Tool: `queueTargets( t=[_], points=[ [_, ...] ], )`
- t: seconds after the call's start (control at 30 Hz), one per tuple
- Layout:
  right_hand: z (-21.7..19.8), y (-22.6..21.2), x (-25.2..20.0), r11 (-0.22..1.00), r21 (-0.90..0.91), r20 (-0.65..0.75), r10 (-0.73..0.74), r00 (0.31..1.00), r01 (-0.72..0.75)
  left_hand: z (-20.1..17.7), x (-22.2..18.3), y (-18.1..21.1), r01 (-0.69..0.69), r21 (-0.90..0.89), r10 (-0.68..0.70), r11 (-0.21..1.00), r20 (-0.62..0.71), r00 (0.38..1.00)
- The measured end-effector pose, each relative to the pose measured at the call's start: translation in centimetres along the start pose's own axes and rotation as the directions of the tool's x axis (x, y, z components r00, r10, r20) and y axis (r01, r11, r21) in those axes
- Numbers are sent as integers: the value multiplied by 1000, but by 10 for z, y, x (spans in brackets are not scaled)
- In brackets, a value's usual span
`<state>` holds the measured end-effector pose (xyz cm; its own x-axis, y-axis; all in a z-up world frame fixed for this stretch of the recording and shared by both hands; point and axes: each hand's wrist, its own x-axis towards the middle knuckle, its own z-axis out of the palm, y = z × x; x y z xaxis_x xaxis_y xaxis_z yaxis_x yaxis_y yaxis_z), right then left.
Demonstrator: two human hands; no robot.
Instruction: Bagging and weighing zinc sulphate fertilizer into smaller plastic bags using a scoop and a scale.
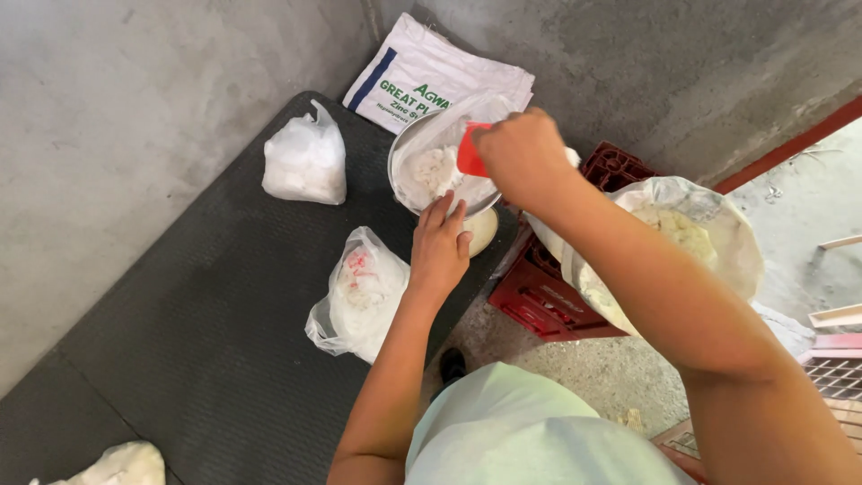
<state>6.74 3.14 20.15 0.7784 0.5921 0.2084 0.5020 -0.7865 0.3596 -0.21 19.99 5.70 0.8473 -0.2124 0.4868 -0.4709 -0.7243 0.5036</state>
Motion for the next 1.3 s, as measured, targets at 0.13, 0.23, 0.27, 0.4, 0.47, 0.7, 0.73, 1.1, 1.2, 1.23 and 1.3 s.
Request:
queueTargets(
  t=[0.13, 0.23, 0.27, 0.4, 0.47, 0.7, 0.73, 1.1, 1.2, 1.23, 1.3],
  points=[
    [-1, 22, -59, 955, 243, -148, 211, 966, -172, -6, -2, 32, -11, -56, 8, 998, -49, 999],
    [4, 36, -120, 816, 498, -146, 412, 899, -293, 8, -5, 60, -42, -133, 31, 990, -84, 996],
    [9, 41, -142, 726, 571, -66, 505, 860, -383, 16, -6, 69, -69, -163, 56, 984, -80, 995],
    [30, 59, -230, 335, 728, 224, 709, 669, -599, 55, -9, 97, -106, -215, 108, 971, -3, 994],
    [50, 65, -274, 235, 777, 262, 723, 639, -584, 77, -10, 106, -98, -200, 108, 975, 39, 993],
    [106, 69, -387, -273, 773, 562, 714, 418, -572, 143, -14, 123, -46, -94, 62, 995, 171, 983],
    [114, 69, -395, -282, 768, 566, 719, 403, -576, 147, -12, 127, -53, -102, 71, 993, 183, 981],
    [168, 46, -397, 404, 347, 491, 690, 531, -846, 180, -11, 133, 61, 22, -65, 998, 270, 961],
    [182, 42, -381, 398, 376, 506, 668, 546, -836, 184, -9, 129, 52, 37, -60, 998, 276, 959],
    [188, 40, -377, 391, 373, 513, 669, 538, -841, 185, -11, 126, 51, 36, -59, 998, 286, 956],
    [200, 36, -366, 326, 431, 514, 677, 526, -841, 187, -13, 120, 18, -7, -16, 1000, 250, 968]
  ],
)
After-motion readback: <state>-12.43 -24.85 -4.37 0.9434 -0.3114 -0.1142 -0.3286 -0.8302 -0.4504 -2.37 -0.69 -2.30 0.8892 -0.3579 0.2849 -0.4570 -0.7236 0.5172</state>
